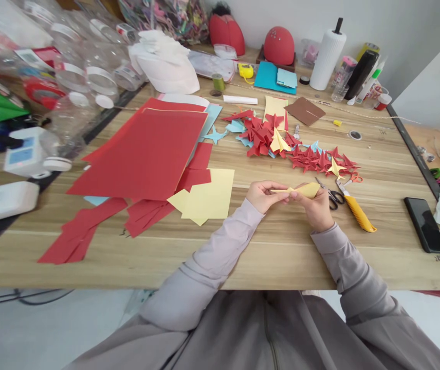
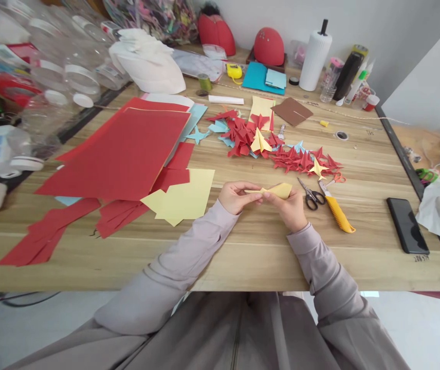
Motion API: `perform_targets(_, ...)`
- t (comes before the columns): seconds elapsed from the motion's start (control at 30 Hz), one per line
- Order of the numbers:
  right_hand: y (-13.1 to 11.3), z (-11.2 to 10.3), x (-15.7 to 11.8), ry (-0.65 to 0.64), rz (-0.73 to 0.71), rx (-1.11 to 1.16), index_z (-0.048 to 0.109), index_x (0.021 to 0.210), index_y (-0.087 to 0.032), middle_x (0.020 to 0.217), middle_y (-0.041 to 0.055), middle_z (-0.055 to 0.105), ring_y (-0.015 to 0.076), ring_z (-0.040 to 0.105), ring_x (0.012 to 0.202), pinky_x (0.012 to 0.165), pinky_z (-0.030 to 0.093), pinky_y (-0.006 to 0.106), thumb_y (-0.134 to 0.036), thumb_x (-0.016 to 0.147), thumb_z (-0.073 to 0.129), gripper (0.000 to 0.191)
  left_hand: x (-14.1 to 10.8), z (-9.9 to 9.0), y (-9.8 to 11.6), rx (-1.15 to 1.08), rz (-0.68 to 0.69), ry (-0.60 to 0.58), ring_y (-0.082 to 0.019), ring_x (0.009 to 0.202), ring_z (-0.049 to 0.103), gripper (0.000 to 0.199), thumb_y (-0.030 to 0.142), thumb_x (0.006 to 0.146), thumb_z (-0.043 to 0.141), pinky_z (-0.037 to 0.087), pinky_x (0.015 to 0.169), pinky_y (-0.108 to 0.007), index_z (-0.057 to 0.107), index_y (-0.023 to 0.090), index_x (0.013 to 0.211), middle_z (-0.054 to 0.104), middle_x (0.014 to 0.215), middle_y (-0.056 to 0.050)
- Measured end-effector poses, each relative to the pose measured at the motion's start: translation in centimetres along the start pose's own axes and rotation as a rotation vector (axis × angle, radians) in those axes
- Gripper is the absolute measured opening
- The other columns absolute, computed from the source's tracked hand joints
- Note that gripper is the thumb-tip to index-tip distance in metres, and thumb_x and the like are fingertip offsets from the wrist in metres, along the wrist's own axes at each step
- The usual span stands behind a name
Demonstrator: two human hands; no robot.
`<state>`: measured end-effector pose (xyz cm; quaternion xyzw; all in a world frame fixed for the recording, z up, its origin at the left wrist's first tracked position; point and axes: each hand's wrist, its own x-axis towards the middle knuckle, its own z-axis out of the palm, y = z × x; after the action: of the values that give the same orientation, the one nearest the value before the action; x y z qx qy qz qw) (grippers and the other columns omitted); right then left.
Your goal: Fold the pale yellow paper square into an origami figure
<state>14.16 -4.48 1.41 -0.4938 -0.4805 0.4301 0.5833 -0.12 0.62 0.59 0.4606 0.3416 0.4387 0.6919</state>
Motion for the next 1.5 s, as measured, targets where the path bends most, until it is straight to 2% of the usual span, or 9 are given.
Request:
perform_targets(0.13,0.1,0.0,0.0,-0.029,-0.023,0.019,0.068,0.067,-0.018,0.071,0.0008,0.066,0.0135,0.060,0.067,0.063,0.049,0.026,-0.036,0.067,0.076,0.019,-0.3,0.1,0.4,0.025,0.028,0.008,-0.018,0.052,0.066,0.040,0.039,0.040,0.087,0.058,0.056,-0.031,0.067,0.012,0.062,0.069,0.058,-0.005)
perform_targets(0.3,0.2,0.2,0.0,-0.017,-0.053,0.001,0.071,0.071,-0.019,0.074,0.0013,0.067,0.0158,0.061,0.072,0.066,0.050,0.029,-0.033,0.063,0.079,0.017,-0.6,0.0,0.4,0.091,0.077,-0.040,-0.018,0.053,0.066,0.038,0.042,0.047,0.085,0.058,0.056,-0.031,0.068,0.012,0.062,0.069,0.060,-0.005)
perform_targets(0.57,0.2,0.1,-0.2,0.011,-0.078,-0.038,0.072,0.066,-0.022,0.071,0.0007,0.067,0.0151,0.060,0.067,0.063,0.050,0.030,-0.031,0.065,0.078,0.010,-0.8,-0.3,0.3,0.105,0.079,-0.103,-0.019,0.054,0.066,0.034,0.040,0.051,0.084,0.058,0.056,-0.032,0.068,0.013,0.064,0.068,0.059,-0.005)
perform_targets(0.87,0.8,0.2,0.0,0.011,-0.026,0.086,0.072,0.069,-0.021,0.072,-0.0007,0.065,0.0132,0.059,0.068,0.064,0.047,0.026,-0.025,0.065,0.078,0.008,-0.3,0.2,0.4,0.037,0.018,0.036,-0.019,0.045,0.064,0.042,0.040,0.037,0.088,0.056,0.046,-0.031,0.062,0.012,0.055,0.065,0.050,-0.004)
perform_targets(0.97,0.8,0.2,0.0,0.018,0.010,0.127,0.071,0.068,-0.020,0.070,-0.0013,0.064,0.0128,0.058,0.066,0.063,0.046,0.026,-0.026,0.064,0.079,0.011,-0.4,0.2,0.6,0.018,-0.004,0.036,-0.019,0.044,0.063,0.041,0.039,0.037,0.088,0.055,0.043,-0.029,0.062,0.012,0.053,0.066,0.051,-0.004)
perform_targets(1.2,1.0,0.3,0.2,0.093,0.107,0.246,0.069,0.067,-0.019,0.066,-0.0027,0.063,0.0113,0.056,0.062,0.060,0.044,0.026,-0.030,0.059,0.082,0.018,-0.3,-0.4,0.4,-0.075,-0.085,-0.056,-0.025,0.060,0.070,0.043,0.042,0.050,0.084,0.060,0.060,-0.038,0.070,0.009,0.073,0.071,0.062,-0.009)
perform_targets(1.3,1.0,0.2,0.2,0.124,0.113,0.278,0.070,0.066,-0.020,0.066,-0.0036,0.063,0.0106,0.055,0.062,0.060,0.044,0.025,-0.027,0.058,0.082,0.017,-0.2,-0.3,0.2,-0.088,-0.075,-0.064,-0.026,0.065,0.071,0.047,0.047,0.052,0.082,0.060,0.065,-0.038,0.071,0.009,0.076,0.071,0.064,-0.010)
perform_targets(1.4,0.9,0.3,0.2,0.103,0.093,0.265,0.070,0.065,-0.020,0.067,-0.0036,0.063,0.0110,0.057,0.064,0.061,0.044,0.026,-0.026,0.059,0.082,0.014,-0.2,0.1,0.2,-0.047,-0.027,-0.035,-0.023,0.061,0.070,0.046,0.043,0.047,0.085,0.059,0.062,-0.035,0.072,0.010,0.076,0.071,0.062,-0.007)
perform_targets(1.5,0.8,0.4,0.1,0.074,0.066,0.234,0.071,0.065,-0.020,0.071,-0.0019,0.064,0.0128,0.059,0.068,0.066,0.046,0.028,-0.027,0.061,0.081,0.013,-0.3,0.3,0.2,0.020,0.014,0.005,-0.019,0.054,0.067,0.043,0.038,0.039,0.088,0.058,0.058,-0.032,0.070,0.012,0.068,0.070,0.059,-0.005)
